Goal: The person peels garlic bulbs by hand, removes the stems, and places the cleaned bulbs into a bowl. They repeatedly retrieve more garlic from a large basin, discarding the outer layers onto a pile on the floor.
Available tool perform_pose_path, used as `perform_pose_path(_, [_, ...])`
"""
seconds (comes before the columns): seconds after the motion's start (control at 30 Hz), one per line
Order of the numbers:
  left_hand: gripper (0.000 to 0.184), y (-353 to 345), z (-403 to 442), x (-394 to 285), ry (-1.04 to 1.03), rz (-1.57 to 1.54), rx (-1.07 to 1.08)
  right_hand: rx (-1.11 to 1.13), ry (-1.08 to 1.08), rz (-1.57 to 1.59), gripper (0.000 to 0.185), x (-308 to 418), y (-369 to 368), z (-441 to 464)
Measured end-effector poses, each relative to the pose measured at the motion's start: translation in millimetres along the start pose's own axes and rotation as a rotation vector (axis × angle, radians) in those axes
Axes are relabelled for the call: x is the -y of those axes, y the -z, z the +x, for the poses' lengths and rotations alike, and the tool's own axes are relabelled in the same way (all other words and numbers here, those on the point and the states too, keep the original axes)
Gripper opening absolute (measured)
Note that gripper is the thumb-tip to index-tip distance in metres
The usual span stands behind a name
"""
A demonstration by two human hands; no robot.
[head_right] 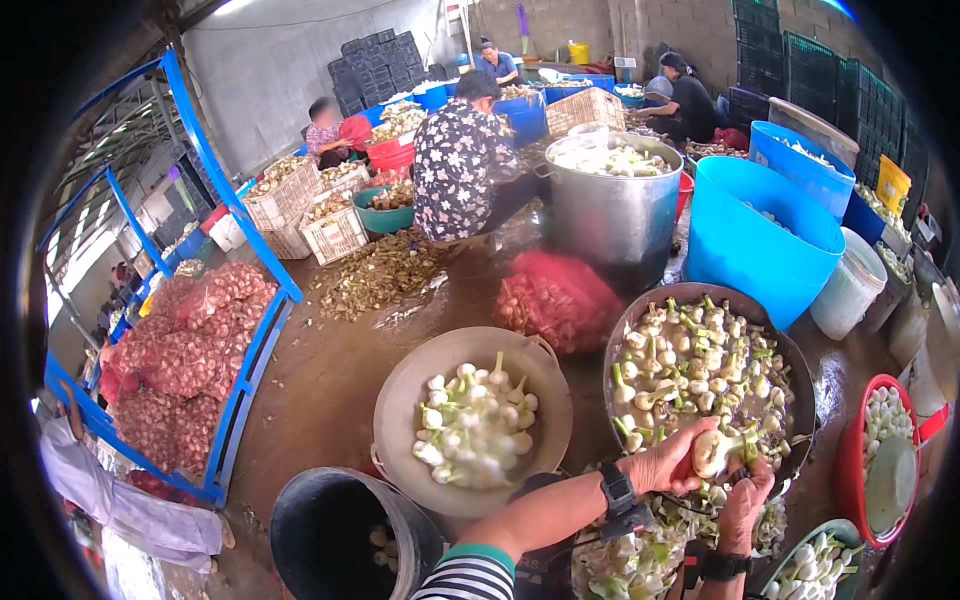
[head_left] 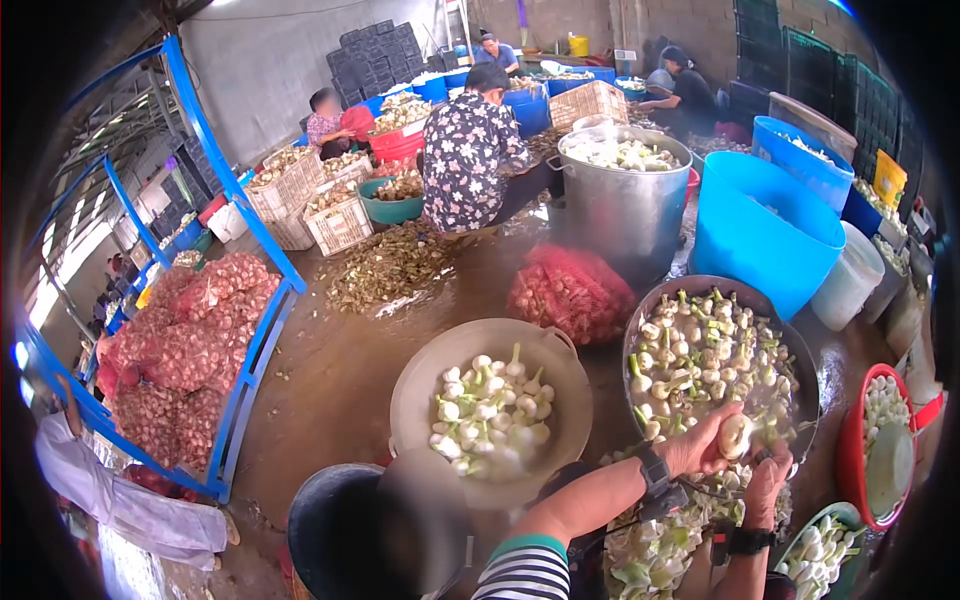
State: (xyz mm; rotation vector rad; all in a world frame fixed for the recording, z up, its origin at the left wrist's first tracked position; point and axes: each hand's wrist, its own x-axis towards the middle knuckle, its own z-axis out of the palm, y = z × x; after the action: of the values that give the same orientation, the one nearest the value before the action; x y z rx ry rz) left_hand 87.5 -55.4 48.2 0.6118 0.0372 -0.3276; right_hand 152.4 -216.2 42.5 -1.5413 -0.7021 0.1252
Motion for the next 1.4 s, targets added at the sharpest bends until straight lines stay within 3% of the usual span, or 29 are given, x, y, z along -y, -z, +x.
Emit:
perform_pose_path(0.13, [0.065,24.5,-2.7,6.2,0.084,-0.006,-0.130,-0.184,-0.129,-0.115,0.023,2.9,-26.6,-2.0])
perform_pose_path(0.17, [0.064,63.6,20.8,26.3,0.067,0.124,-0.261,-0.142,-0.021,-0.044,0.036,-8.9,-24.4,-1.9])
perform_pose_path(0.2, [0.062,49.4,30.5,33.7,-0.245,0.257,-0.588,-0.203,-0.024,-0.148,0.038,-18.2,-27.0,-0.4])
perform_pose_path(0.23, [0.060,88.9,62.7,56.9,-0.334,0.426,-0.613,-0.182,0.016,-0.188,0.037,-33.1,-19.0,-1.1])
perform_pose_path(0.27, [0.053,49.8,17.5,31.9,-0.203,0.655,-0.525,-0.239,0.051,-0.525,0.037,-80.2,3.5,3.3])
perform_pose_path(0.3, [0.039,29.7,14.2,28.6,-0.216,0.723,-0.620,-0.160,0.043,-0.685,0.042,-68.3,2.2,-1.7])
perform_pose_path(0.33, [0.031,49.0,41.8,46.8,-0.406,0.876,-0.601,-0.110,-0.023,-0.736,0.047,-51.7,-2.2,-6.1])
perform_pose_path(0.37, [0.033,34.5,29.4,46.8,-0.400,0.948,-0.685,-0.162,0.087,-0.878,0.047,-75.5,10.2,-5.8])
perform_pose_path(0.4, [0.045,25.0,13.2,39.6,-0.339,0.994,-0.657,-0.138,-0.001,-0.727,0.038,-77.9,15.4,-5.8])
perform_pose_path(0.47, [0.055,26.8,16.7,37.3,-0.263,1.049,-0.653,-0.074,0.000,-0.960,0.049,-75.4,15.4,-0.9])
perform_pose_path(0.5, [0.051,24.5,14.1,39.9,-0.353,0.903,-0.651,-0.150,0.318,-0.902,0.046,-94.9,16.0,1.8])
perform_pose_path(0.6, [0.042,16.7,6.7,43.5,-0.594,0.371,-0.487,-0.082,-0.115,0.177,0.042,-114.2,24.2,15.3])
perform_pose_path(0.63, [0.035,19.1,6.3,40.4,-0.591,0.335,-0.476,-0.022,-0.255,-0.160,0.039,-75.2,22.2,10.6])
perform_pose_path(0.67, [0.029,20.2,7.9,38.4,-0.585,0.438,-0.595,0.160,-0.186,0.006,0.037,-106.8,49.2,14.7])
perform_pose_path(0.7, [0.026,15.5,1.3,31.8,-0.545,0.425,-0.563,0.088,0.112,-0.218,0.035,-104.6,37.7,6.5])
perform_pose_path(0.77, [0.022,14.0,0.8,25.4,-0.464,0.575,-0.586,0.040,0.088,-0.139,0.034,-104.3,40.8,-6.6])
perform_pose_path(0.83, [0.019,26.8,20.9,39.0,-0.458,0.291,-0.442,0.024,0.045,-0.038,0.035,-111.6,51.7,-16.4])
perform_pose_path(0.87, [0.020,22.9,17.6,42.0,-0.435,0.080,-0.336,-0.031,0.185,-0.149,0.031,-71.5,31.2,-27.5])
perform_pose_path(1.0, [0.036,10.1,-11.8,27.3,-0.397,-0.056,-0.010,-0.215,-0.277,0.621,0.027,-115.9,100.0,-33.8])
perform_pose_path(1.03, [0.037,9.3,-14.2,21.7,-0.422,-0.056,-0.003,-0.184,-0.444,0.625,0.024,-112.9,92.6,-41.6])
perform_pose_path(1.07, [0.036,7.8,-16.9,17.7,-0.408,-0.073,-0.041,-0.074,-0.512,0.145,0.023,-110.2,82.1,-56.2])
perform_pose_path(1.1, [0.036,11.1,-10.4,20.6,-0.381,-0.012,-0.146,0.060,-0.561,-0.331,0.021,-92.3,62.5,-70.9])
perform_pose_path(1.17, [0.034,38.0,24.7,38.2,-0.488,0.169,-0.449,0.108,-0.764,-0.161,0.043,-114.8,47.4,-96.6])
perform_pose_path(1.2, [0.030,55.8,42.6,52.7,-0.451,0.223,-0.408,0.125,-0.868,-0.087,0.057,-124.6,39.7,-109.9])
perform_pose_path(1.27, [0.025,87.6,82.3,89.2,-0.364,0.299,-0.421,0.107,-0.701,0.728,0.067,-26.1,4.3,-90.5])
perform_pose_path(1.3, [0.026,34.0,27.9,66.5,-0.392,0.508,-0.199,0.202,-0.491,0.684,0.069,1.2,-7.6,-82.3])
perform_pose_path(1.33, [0.027,32.4,25.8,67.4,-0.429,0.677,-0.023,0.277,-0.465,0.502,0.062,-53.1,18.2,-70.7])
perform_pose_path(1.37, [0.033,20.3,14.8,63.3,-0.486,0.823,0.156,0.183,-0.453,0.666,0.059,-72.9,20.9,-71.8])
perform_pose_path(1.4, [0.035,18.2,-4.7,45.7,-0.508,1.010,0.078,0.097,-0.448,0.831,0.056,-91.8,24.0,-71.8])
